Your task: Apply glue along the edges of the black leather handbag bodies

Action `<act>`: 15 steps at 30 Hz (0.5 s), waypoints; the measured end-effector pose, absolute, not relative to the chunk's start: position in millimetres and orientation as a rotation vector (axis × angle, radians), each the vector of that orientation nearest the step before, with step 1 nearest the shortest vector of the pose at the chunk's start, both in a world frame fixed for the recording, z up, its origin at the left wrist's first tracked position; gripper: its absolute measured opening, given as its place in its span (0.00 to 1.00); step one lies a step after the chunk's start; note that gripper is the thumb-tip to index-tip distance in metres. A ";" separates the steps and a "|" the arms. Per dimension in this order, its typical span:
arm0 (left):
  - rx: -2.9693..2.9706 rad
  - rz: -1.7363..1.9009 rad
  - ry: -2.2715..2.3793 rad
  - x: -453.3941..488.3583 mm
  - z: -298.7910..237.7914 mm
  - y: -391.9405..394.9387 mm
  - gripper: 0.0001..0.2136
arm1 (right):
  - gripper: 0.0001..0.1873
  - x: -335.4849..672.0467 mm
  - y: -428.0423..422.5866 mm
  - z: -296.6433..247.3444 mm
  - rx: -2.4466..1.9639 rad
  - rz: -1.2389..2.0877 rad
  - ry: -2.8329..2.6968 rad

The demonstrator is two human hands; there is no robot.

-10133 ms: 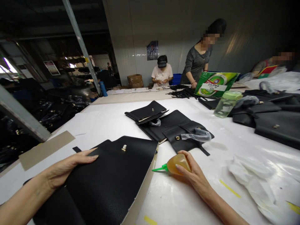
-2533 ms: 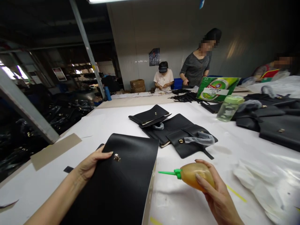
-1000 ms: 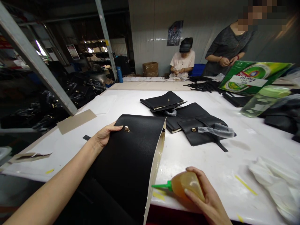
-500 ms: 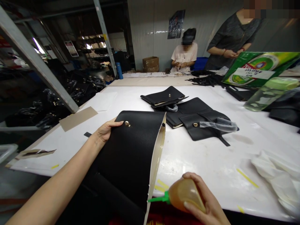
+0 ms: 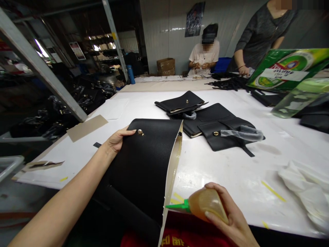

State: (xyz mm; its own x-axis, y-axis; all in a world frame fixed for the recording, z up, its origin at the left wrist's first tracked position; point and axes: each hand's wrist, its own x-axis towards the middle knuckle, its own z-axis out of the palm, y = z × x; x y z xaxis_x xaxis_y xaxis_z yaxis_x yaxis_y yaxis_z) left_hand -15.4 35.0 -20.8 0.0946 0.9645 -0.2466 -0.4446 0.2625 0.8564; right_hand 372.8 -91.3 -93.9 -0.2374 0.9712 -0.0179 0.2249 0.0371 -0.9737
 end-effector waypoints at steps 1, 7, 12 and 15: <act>0.694 1.179 0.950 -15.9 -21.1 34.9 0.26 | 0.24 374.0 -91.6 -95.7 -1.232 1.258 -1.579; 0.701 1.179 0.954 -16.1 -21.7 35.9 0.26 | 0.24 377.4 -91.5 -104.0 -1.141 1.241 -1.645; 0.702 1.166 0.947 -16.0 -21.3 37.2 0.25 | 0.25 378.1 -89.2 -102.4 -1.173 1.237 -1.582; 0.703 1.164 0.938 -16.2 -21.1 37.7 0.25 | 0.23 379.4 -87.6 -103.3 -1.058 1.272 -1.684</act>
